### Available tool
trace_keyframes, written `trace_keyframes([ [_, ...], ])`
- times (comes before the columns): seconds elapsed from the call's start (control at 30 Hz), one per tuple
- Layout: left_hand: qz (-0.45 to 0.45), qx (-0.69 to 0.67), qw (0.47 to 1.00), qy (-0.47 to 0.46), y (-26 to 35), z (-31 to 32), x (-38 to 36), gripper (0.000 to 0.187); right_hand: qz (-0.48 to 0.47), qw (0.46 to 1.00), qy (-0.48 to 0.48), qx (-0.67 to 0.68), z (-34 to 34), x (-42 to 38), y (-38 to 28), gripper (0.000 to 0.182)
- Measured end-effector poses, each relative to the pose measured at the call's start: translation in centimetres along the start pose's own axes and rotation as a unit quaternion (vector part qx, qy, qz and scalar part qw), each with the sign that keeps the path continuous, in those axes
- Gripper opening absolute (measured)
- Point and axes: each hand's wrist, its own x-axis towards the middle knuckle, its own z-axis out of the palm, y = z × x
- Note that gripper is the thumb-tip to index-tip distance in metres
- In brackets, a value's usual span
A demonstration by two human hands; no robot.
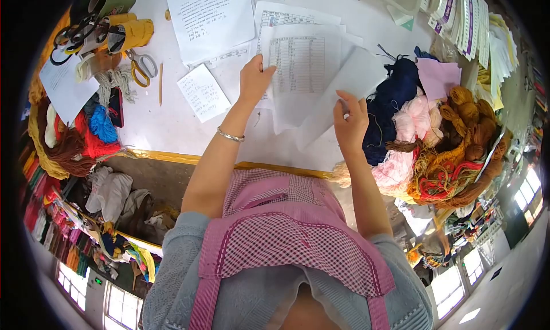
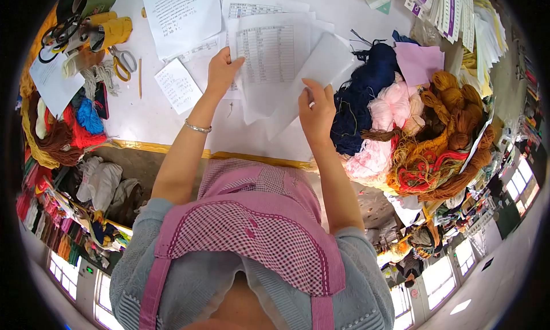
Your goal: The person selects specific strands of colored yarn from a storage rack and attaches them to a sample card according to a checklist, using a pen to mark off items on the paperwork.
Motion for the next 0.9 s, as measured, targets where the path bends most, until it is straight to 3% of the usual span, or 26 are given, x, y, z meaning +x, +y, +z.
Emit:
trace_keyframes([
  [0.2, -0.015, 0.021, 0.999, 0.026, 1.4, -1.0, -0.4, 0.027, -0.001, 1.0, -0.017, -0.006, 0.3, 0.0, 0.0, 0.023],
  [0.27, 0.079, 0.125, 0.985, 0.088, 2.8, -2.6, -1.4, 0.024, -0.004, 1.0, -0.015, -0.005, 0.3, 0.0, 0.1, 0.023],
  [0.37, 0.071, 0.094, 0.986, 0.117, 3.0, -6.0, -2.8, 0.025, 0.004, 1.0, -0.012, -0.004, 0.1, -0.1, 0.2, 0.023],
  [0.53, 0.041, 0.098, 0.993, 0.042, -2.0, -13.1, -3.9, 0.023, 0.018, 1.0, 0.0, -0.012, 0.0, 0.0, 1.1, 0.019],
  [0.63, -0.023, 0.112, 0.993, 0.0, -2.0, -14.0, -4.8, 0.023, 0.004, 1.0, 0.01, -0.023, 0.2, 0.2, 1.1, 0.016],
  [0.67, 0.084, 0.202, 0.973, 0.08, -1.5, -13.4, -4.8, 0.016, 0.003, 1.0, -0.001, -0.017, 0.3, 0.4, 0.5, 0.016],
  [0.73, 0.287, 0.364, 0.855, 0.233, 0.0, -11.7, -5.0, 0.015, 0.001, 1.0, -0.013, -0.012, 0.9, 0.4, 0.0, 0.017],
  [0.77, 0.192, 0.248, 0.933, 0.174, 1.0, -10.1, -5.0, 0.028, -0.003, 1.0, -0.017, -0.007, 1.3, 0.3, 0.0, 0.017],
  [0.8, 0.169, 0.168, 0.965, 0.104, 2.3, -8.2, -4.7, 0.028, -0.008, 1.0, -0.023, -0.003, 1.7, 0.3, 0.1, 0.017],
  [0.83, 0.146, 0.086, 0.985, 0.034, 3.4, -6.3, -4.0, 0.029, -0.012, 1.0, -0.025, -0.003, 2.0, 0.3, 0.1, 0.017],
  [0.9, 0.167, 0.066, 0.984, 0.004, 3.3, -1.9, -2.6, 0.035, -0.003, 0.999, -0.046, 0.004, 2.5, 0.4, 0.0, 0.018],
])
